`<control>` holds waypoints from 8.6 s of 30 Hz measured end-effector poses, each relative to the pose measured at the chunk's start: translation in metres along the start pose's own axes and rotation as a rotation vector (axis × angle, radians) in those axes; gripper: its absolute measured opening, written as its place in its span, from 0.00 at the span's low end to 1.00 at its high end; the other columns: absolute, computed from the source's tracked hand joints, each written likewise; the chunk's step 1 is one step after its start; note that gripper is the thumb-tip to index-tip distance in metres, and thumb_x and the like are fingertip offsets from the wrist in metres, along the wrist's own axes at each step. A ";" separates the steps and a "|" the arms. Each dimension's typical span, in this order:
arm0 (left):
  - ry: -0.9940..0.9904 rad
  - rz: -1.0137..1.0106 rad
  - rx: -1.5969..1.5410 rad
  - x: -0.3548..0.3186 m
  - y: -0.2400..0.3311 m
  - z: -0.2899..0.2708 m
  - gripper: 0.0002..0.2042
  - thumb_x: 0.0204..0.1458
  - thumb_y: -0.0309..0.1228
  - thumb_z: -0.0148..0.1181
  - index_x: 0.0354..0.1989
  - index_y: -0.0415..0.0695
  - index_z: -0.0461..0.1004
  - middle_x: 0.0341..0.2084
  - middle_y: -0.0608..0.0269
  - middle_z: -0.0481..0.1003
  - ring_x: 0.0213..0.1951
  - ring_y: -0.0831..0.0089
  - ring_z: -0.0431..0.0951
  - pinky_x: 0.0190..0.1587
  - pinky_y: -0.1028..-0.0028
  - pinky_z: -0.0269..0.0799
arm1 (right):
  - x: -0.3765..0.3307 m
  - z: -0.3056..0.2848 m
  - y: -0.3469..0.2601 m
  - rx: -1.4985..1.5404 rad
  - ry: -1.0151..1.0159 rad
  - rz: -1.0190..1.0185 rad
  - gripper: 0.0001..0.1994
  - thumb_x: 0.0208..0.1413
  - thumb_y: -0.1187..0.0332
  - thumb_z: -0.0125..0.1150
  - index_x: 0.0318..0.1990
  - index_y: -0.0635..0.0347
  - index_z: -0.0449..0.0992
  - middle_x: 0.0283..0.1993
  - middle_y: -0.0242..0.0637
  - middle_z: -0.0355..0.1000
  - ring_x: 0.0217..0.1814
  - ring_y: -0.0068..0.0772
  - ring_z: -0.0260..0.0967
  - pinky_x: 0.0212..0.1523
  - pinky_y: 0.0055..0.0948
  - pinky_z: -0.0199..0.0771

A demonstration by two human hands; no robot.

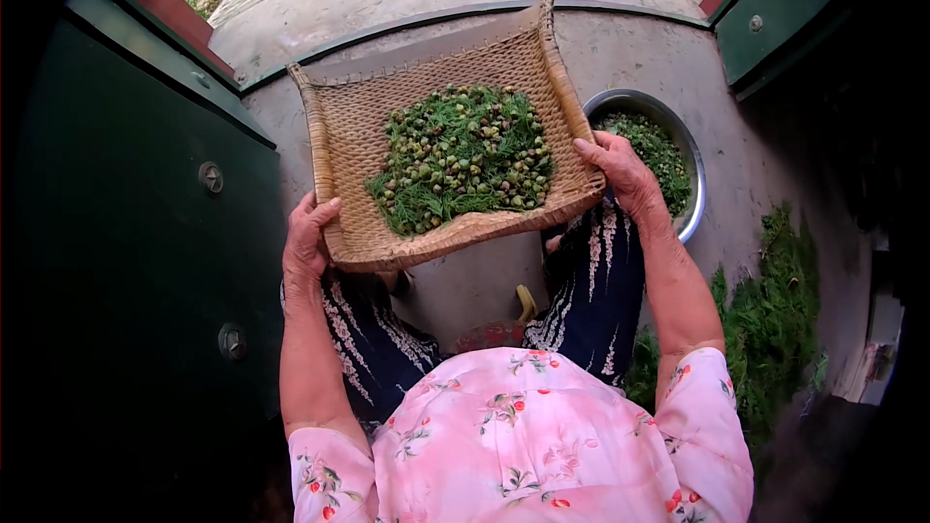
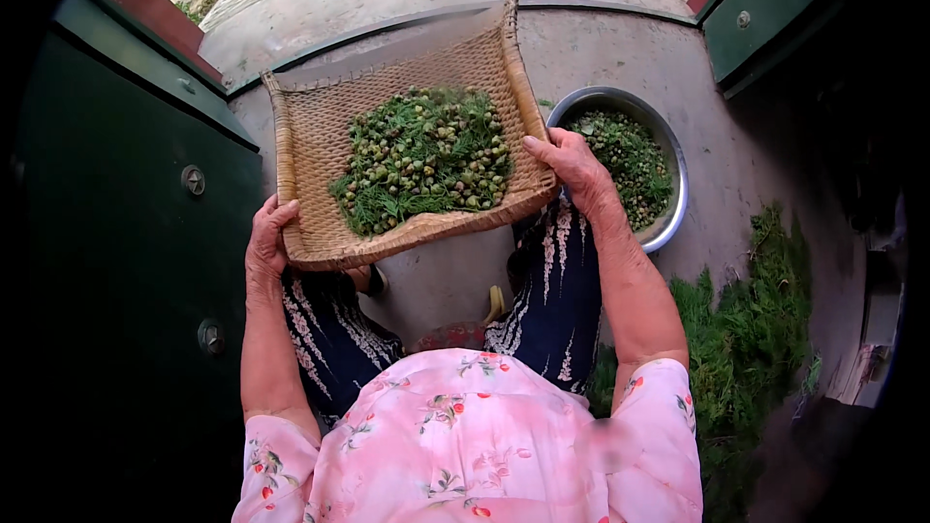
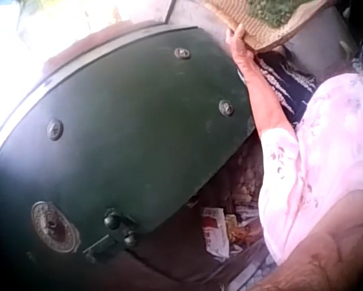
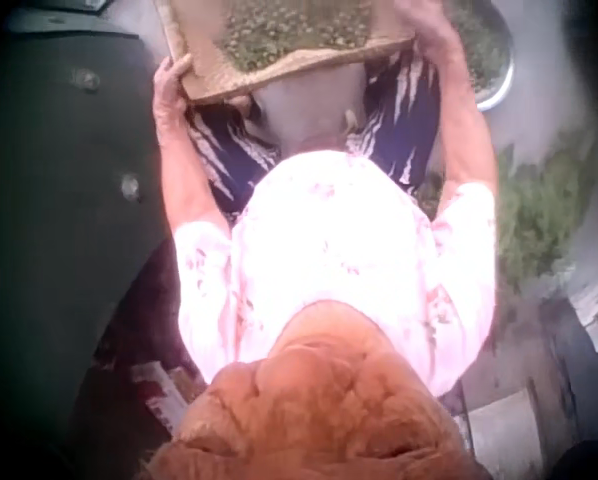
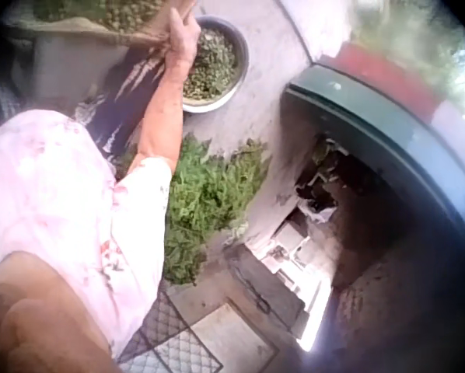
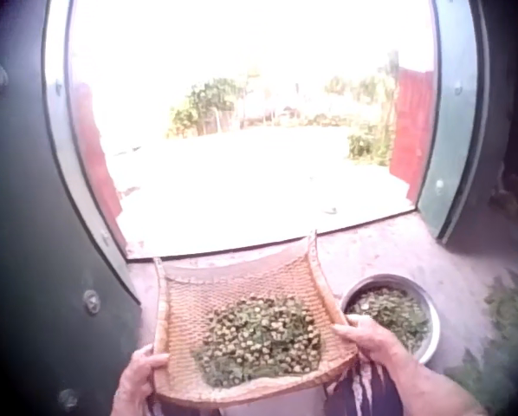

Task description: The person cleans seed pods by tossing them in a hand-held woven tray to remove small debris and then picking out pieces of green leaves by hand, placing the leaves into a metal bowl.

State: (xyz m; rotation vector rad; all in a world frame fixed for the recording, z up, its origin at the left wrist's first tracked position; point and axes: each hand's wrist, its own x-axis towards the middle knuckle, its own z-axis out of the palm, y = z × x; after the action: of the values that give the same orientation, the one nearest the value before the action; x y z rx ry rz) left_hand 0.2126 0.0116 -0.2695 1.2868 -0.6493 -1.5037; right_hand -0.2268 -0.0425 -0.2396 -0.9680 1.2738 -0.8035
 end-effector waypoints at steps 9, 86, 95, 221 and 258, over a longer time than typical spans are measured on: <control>-0.009 -0.036 -0.195 0.029 -0.001 0.007 0.20 0.49 0.31 0.60 0.49 0.37 0.66 0.36 0.59 0.73 0.36 0.67 0.75 0.39 0.66 0.74 | 0.071 -0.006 0.005 0.080 -0.039 -0.001 0.25 0.48 0.67 0.62 0.54 0.66 0.65 0.43 0.38 0.70 0.40 0.30 0.69 0.42 0.31 0.73; 0.396 0.289 0.487 -0.135 -0.006 0.017 0.19 0.37 0.18 0.52 0.42 0.35 0.68 0.28 0.64 0.73 0.27 0.74 0.71 0.32 0.75 0.69 | -0.118 0.052 0.029 -0.261 0.341 -0.365 0.38 0.44 0.82 0.54 0.66 0.63 0.49 0.53 0.37 0.66 0.49 0.25 0.65 0.51 0.23 0.66; 0.338 0.466 0.724 -0.105 -0.001 0.009 0.15 0.37 0.20 0.50 0.39 0.35 0.67 0.25 0.55 0.73 0.26 0.66 0.72 0.33 0.67 0.69 | -0.110 0.050 0.020 -0.528 0.420 -0.402 0.40 0.45 0.83 0.53 0.68 0.64 0.44 0.55 0.45 0.65 0.52 0.34 0.66 0.53 0.27 0.65; 0.414 -0.101 -0.185 0.052 -0.114 -0.019 0.25 0.58 0.51 0.47 0.46 0.38 0.71 0.34 0.58 0.75 0.31 0.68 0.76 0.35 0.69 0.75 | 0.027 0.082 0.156 1.003 0.113 -0.030 0.22 0.61 0.53 0.48 0.55 0.58 0.67 0.45 0.33 0.71 0.42 0.30 0.70 0.45 0.33 0.72; 0.128 -0.176 -0.145 0.026 -0.024 -0.029 0.28 0.58 0.52 0.47 0.55 0.39 0.64 0.48 0.57 0.71 0.46 0.65 0.73 0.47 0.63 0.72 | -0.031 0.070 0.065 0.812 0.383 0.053 0.24 0.62 0.49 0.45 0.54 0.59 0.68 0.45 0.33 0.71 0.46 0.27 0.68 0.48 0.30 0.69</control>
State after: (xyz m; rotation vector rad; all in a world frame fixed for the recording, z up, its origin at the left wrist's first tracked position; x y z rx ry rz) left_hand 0.2341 0.0019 -0.3092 1.3423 -0.3445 -1.5643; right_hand -0.1641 0.0213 -0.2847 -0.1267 1.1179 -1.3604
